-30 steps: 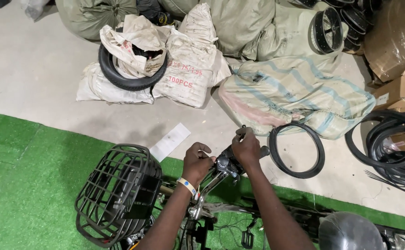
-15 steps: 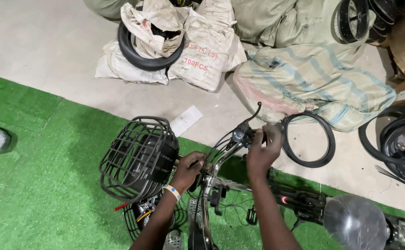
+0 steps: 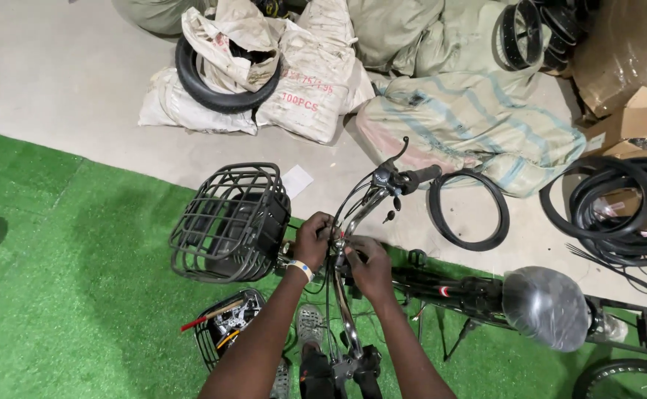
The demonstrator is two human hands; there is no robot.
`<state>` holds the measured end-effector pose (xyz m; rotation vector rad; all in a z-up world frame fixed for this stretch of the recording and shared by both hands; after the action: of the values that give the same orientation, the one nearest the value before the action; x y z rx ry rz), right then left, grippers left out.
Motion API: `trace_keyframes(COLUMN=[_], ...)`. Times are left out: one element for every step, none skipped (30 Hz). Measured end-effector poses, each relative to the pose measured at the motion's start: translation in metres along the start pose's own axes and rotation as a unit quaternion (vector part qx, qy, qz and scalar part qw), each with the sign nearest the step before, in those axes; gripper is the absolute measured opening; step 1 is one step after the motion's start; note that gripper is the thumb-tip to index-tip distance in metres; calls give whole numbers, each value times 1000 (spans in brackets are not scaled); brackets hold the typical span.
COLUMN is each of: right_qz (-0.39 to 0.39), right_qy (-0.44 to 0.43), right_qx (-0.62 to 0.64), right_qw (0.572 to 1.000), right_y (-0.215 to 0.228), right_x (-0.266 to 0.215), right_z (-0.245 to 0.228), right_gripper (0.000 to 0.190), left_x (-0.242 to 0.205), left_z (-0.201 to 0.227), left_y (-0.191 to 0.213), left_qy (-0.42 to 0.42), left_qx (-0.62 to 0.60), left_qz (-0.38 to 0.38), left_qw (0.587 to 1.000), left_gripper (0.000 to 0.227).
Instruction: The person uses pliers to cut a black cable and then threads it through the bicycle's handlebar and front fork. They manipulate the cable ends and route the wire along the frame near the front wheel.
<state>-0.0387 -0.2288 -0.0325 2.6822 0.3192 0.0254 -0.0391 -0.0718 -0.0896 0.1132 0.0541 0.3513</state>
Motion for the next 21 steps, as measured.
trace_keyframes(right_qz=[-31,-62,-59,-71,-82,-81,-91,-101,-102,-95,-89,-92,-91,-90,-94,-108,-121,-127,-154,-178,-182], right_qy=[14,26,27,57,87,85,51,18,17,-13,-43,-45,-63,-80,-82,-80,-78,-76,-81,-84,-82], right_qx=[-27,-53,-52,-61,-70,-68,-43,-18,-18,-27,-35,-35,-34,-33,-32,-67,-102,-101,-165,-226,-224], right_qw=[999,996,996,994,990,991,994,994,994,995,994,994,993,992,992,989,984,984,971,954,954], right_y=[3,4,8,11,14,16,17,19,17,16,15,13,11,9,12,16,21,25,30,35,36], right_x=[-5,-13,-20,-32,-43,-52,-61,-70,-77,-81,-85,-85,-86,-87,-94,-97,-101,-108,-115,-123,-126], right_z=[-1,0,-7,-14,-21,-33,-45,-56,-59,-61,-63,-59,-53,-47,-53,-61,-69,-80,-90,-100,-100], right_gripper=[27,30,30,33,36,36,39,42,42,42,43,43,43,44,44,47,50,50,53,58,58], left_x=[-3,-11,-8,-11,-14,-19,-23,-26,-29,-29,-29,-28,-27,-27,-24,-20,-15,-33,-50,-68,-73], left_z=[0,-2,-4,-9,-14,-10,-7,-4,-2,1,4,11,19,25,11,-1,-13,1,15,30,10], left_y=[0,0,1,2,3,7,10,12,16,18,20,22,24,24,20,16,12,15,17,19,19], left_qy=[27,55,52,77,101,103,95,85,86,66,46,49,55,60,64,96,128,129,140,149,149], left_qx=[-5,-10,-10,-47,-85,-83,-46,-10,-10,26,62,62,71,79,80,31,-18,-17,-15,-10,-8], left_qz=[28,56,54,45,36,34,3,-27,-28,-53,-78,-76,-69,-60,-58,-2,55,60,61,61,66], left_qw=[999,997,997,995,991,991,994,996,996,996,994,994,994,993,993,995,990,990,988,987,987], left_gripper=[19,22,22,23,26,26,30,34,34,35,37,37,38,41,41,44,48,48,46,44,44])
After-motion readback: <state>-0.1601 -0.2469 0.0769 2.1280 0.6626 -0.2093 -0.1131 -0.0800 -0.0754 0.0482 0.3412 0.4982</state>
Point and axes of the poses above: each hand's wrist, its own x-axis towards the middle knuckle, its own y-axis out of the back of the hand, z = x × y, the point moved 1 cm from there along x, towards the middle knuckle, and after that the axes turned 6 degrees about x, right-handed, at the moved point
